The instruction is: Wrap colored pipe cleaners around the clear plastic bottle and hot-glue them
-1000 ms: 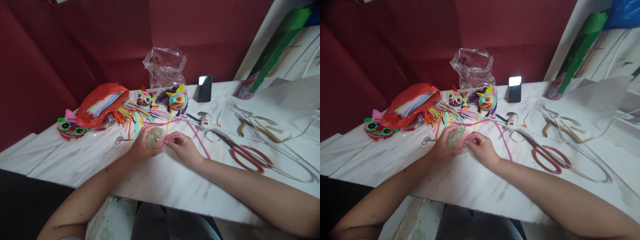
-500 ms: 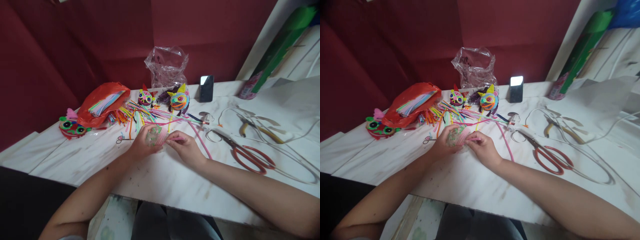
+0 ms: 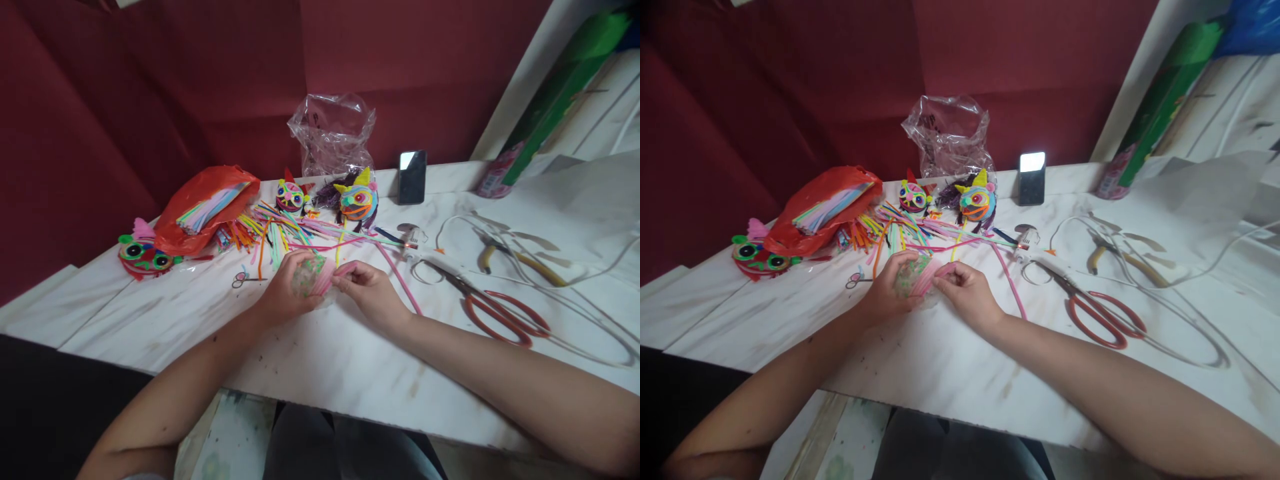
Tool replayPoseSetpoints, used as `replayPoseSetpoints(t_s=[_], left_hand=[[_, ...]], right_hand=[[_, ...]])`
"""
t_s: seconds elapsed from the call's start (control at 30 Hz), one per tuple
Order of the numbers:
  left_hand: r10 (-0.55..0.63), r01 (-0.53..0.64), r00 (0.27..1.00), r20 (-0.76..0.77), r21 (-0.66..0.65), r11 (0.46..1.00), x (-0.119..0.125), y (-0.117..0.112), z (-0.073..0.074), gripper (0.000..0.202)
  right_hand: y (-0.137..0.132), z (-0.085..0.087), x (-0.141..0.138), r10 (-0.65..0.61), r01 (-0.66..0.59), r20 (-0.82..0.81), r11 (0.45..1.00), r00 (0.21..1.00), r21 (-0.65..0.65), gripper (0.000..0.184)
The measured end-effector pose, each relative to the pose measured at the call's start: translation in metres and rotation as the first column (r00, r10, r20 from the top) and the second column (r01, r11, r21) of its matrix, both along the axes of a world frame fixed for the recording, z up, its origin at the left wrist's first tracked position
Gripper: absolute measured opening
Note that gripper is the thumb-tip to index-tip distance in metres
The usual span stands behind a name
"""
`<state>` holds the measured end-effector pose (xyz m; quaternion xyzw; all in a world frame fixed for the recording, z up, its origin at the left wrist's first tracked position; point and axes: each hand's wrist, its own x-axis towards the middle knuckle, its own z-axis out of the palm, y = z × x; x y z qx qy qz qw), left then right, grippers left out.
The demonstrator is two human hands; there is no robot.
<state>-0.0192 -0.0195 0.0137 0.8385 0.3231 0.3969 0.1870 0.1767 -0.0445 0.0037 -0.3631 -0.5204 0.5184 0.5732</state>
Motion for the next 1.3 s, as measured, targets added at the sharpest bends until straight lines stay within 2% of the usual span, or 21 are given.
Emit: replayPoseSetpoints(t_s=[0.17,0.4,0.63,0.93,1.17,1.3], left_hand=[[-0.029,0.028,1.0,-0.008,-0.08,0.996,-0.002,0.0,0.005,0.069],[0.002,-0.003,1.0,-0.017,-0.069,0.998,0.0,-0.002,0.006,0.066],[-0.039,0.038,0.999,-0.011,-0.078,0.996,-0.004,0.0,0.007,0.065],[-0.115,0.115,0.993,-0.002,0.053,0.992,-0.009,0.011,-0.004,0.074],[-0.163,0.163,0.987,-0.002,-0.07,0.984,-0.008,0.011,-0.005,0.073],[-0.102,0.102,0.995,0.005,-0.113,0.988,-0.004,0.005,0.0,0.078]], right_hand=[[0.0,-0.001,-0.001,0.014,-0.015,-0.021,0.999,1.0,-0.035,0.032],[0.0,0.0,-0.002,-0.001,0.0,-0.008,0.999,1.0,-0.033,0.032],[0.004,-0.002,-0.001,-0.03,0.025,-0.054,0.995,0.998,-0.093,0.033],[-0.001,0.002,0.002,-0.02,0.019,0.057,1.0,0.998,0.006,0.033],[0.001,-0.002,0.0,-0.041,0.04,0.075,0.999,0.996,0.01,0.035],[-0.002,-0.005,-0.002,-0.041,0.04,0.094,0.999,0.995,0.018,0.034]])
